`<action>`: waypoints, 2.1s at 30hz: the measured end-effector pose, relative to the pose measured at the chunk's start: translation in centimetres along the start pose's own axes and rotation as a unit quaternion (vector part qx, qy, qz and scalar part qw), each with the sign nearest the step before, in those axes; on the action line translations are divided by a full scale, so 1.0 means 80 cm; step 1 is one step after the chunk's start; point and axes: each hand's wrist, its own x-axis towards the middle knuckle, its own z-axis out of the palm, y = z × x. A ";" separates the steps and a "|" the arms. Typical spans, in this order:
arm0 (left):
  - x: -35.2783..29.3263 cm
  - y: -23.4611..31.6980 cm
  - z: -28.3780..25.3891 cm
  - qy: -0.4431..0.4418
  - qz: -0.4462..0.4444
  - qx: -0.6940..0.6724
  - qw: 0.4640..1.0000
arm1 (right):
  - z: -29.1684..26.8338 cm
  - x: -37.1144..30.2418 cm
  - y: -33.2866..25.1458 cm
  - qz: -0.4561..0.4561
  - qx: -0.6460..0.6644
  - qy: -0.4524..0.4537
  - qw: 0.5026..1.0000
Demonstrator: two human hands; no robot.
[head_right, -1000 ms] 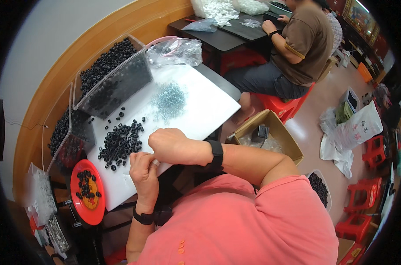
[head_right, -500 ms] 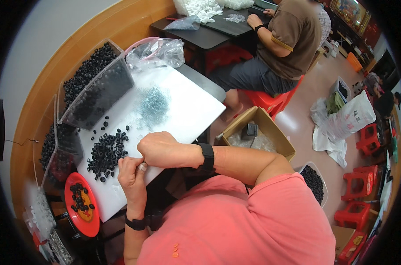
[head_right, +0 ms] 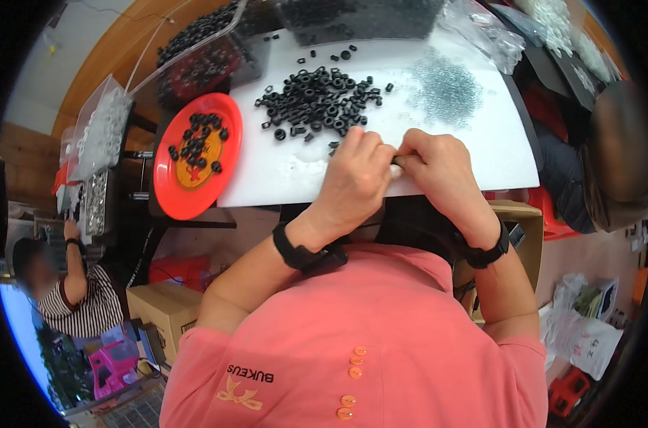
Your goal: Assembling small black plastic components by inserting metal pins into them.
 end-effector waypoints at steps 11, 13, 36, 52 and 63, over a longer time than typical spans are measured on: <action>-0.020 -0.038 -0.169 0.129 -0.155 0.200 0.959 | 0.007 -0.058 0.014 -0.004 0.221 0.115 0.968; -0.030 -0.061 -0.208 0.092 -0.193 0.274 0.938 | 0.008 -0.062 0.014 -0.063 0.209 0.139 0.966; -0.012 -0.017 -0.073 -0.044 -0.097 0.208 0.972 | 0.024 0.034 0.019 -0.186 -0.308 0.218 0.907; 0.023 -0.042 -0.070 0.010 -0.100 0.119 0.988 | 0.009 -0.004 0.015 -0.181 -0.258 0.211 0.925; -0.009 -0.032 -0.093 -0.037 -0.170 0.170 0.970 | 0.026 -0.010 0.032 -0.198 -0.157 0.276 0.927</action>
